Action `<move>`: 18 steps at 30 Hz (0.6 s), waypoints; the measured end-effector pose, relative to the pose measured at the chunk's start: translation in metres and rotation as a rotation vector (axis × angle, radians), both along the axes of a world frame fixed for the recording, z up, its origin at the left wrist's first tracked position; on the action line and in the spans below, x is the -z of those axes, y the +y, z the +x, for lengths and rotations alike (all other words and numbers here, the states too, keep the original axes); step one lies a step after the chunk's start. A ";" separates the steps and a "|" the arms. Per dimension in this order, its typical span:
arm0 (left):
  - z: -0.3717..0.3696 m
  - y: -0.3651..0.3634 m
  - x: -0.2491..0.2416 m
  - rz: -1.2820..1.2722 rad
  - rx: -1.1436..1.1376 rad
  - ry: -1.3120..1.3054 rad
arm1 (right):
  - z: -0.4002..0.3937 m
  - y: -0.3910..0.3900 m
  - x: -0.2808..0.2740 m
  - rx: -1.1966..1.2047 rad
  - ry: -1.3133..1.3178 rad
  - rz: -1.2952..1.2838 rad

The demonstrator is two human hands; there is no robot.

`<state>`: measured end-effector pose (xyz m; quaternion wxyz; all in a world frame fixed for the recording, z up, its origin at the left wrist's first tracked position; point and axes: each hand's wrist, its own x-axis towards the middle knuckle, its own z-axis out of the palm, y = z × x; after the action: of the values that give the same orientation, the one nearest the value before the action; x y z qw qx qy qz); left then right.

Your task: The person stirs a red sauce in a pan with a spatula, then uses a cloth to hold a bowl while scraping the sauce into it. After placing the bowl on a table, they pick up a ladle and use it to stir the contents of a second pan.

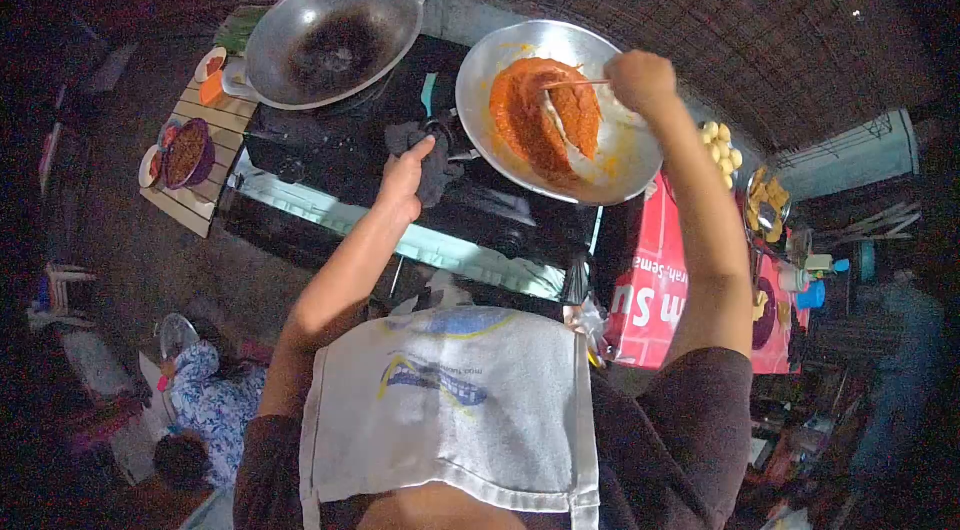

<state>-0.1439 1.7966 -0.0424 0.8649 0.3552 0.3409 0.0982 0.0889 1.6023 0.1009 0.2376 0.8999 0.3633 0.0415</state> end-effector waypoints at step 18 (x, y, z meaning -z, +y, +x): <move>0.001 -0.005 -0.001 0.011 -0.076 0.018 | -0.030 -0.023 -0.048 -0.070 0.497 -0.283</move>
<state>-0.1426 1.7917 -0.0412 0.8555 0.3478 0.3611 0.1296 0.0589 1.5796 0.1491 0.2630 0.8273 0.4433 -0.2232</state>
